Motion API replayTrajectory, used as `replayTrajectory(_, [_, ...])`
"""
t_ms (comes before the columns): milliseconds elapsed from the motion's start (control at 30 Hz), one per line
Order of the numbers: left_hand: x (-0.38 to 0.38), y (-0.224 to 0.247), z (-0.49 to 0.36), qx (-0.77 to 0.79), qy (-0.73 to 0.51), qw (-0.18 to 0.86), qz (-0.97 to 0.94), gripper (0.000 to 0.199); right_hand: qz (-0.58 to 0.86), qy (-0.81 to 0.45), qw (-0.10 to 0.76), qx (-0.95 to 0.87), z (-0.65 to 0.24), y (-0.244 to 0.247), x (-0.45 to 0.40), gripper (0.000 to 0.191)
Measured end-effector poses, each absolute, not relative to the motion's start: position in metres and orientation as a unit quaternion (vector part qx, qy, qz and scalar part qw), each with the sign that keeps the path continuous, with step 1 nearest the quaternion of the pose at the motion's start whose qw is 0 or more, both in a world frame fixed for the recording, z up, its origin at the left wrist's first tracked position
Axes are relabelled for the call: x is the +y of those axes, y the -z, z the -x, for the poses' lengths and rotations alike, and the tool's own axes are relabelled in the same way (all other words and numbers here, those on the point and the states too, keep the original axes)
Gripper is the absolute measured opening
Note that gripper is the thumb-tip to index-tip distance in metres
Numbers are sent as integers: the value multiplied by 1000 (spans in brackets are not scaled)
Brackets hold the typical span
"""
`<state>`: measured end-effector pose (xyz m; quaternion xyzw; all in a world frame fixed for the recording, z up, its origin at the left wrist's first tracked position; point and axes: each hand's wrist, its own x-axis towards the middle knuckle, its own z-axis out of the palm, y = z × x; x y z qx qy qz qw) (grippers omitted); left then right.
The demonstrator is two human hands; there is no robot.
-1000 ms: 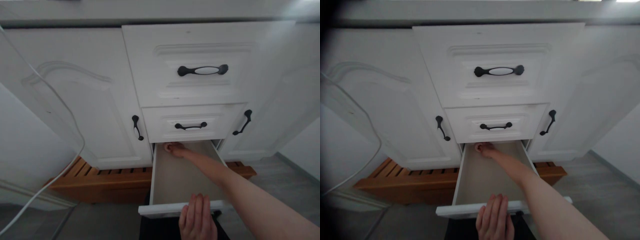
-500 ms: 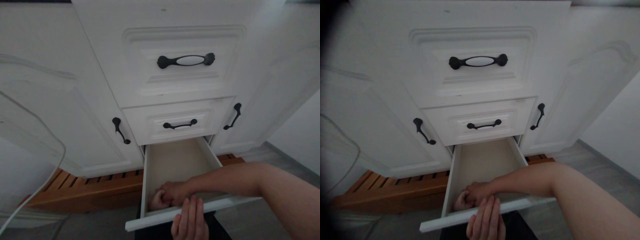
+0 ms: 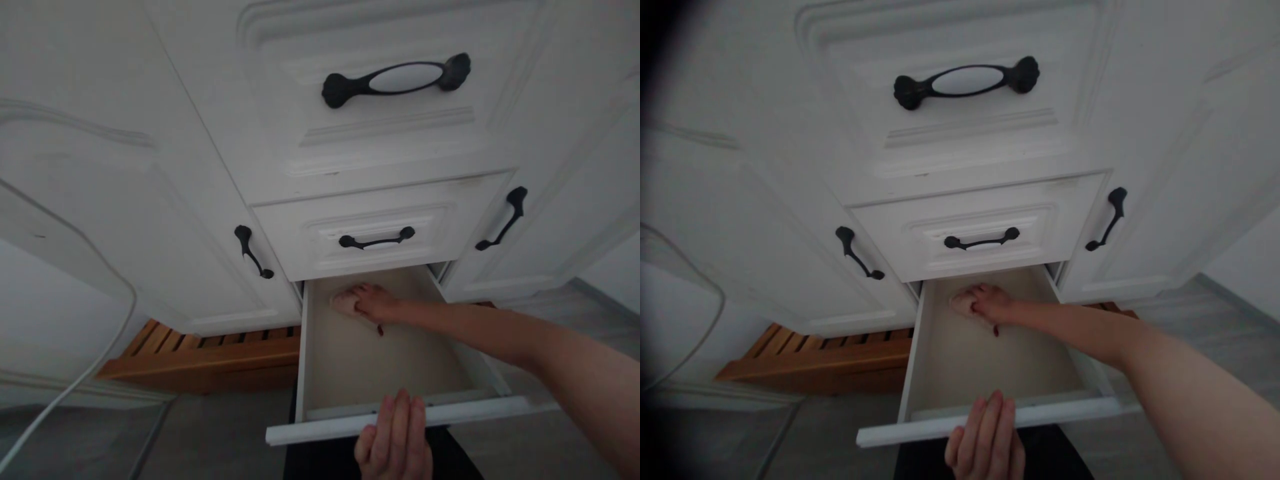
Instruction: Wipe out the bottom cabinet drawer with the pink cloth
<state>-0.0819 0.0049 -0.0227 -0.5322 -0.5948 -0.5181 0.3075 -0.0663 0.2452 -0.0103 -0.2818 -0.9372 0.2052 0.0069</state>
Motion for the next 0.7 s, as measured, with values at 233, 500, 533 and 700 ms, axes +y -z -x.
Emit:
replayTrajectory(233, [3,23,84,-592,525,309,527,31,-29,-124,-111,-986,18,7,165,16])
replayTrajectory(500, [2,18,92,-577,502,314,563,30,375,-112,-28,-920,19,-19,285,30])
replayTrajectory(533, [2,17,92,-578,504,312,561,30,398,-109,-14,-911,19,-20,298,35])
replayTrajectory(700, [1,16,97,-575,483,307,585,30,475,-129,28,-870,14,-15,316,29])
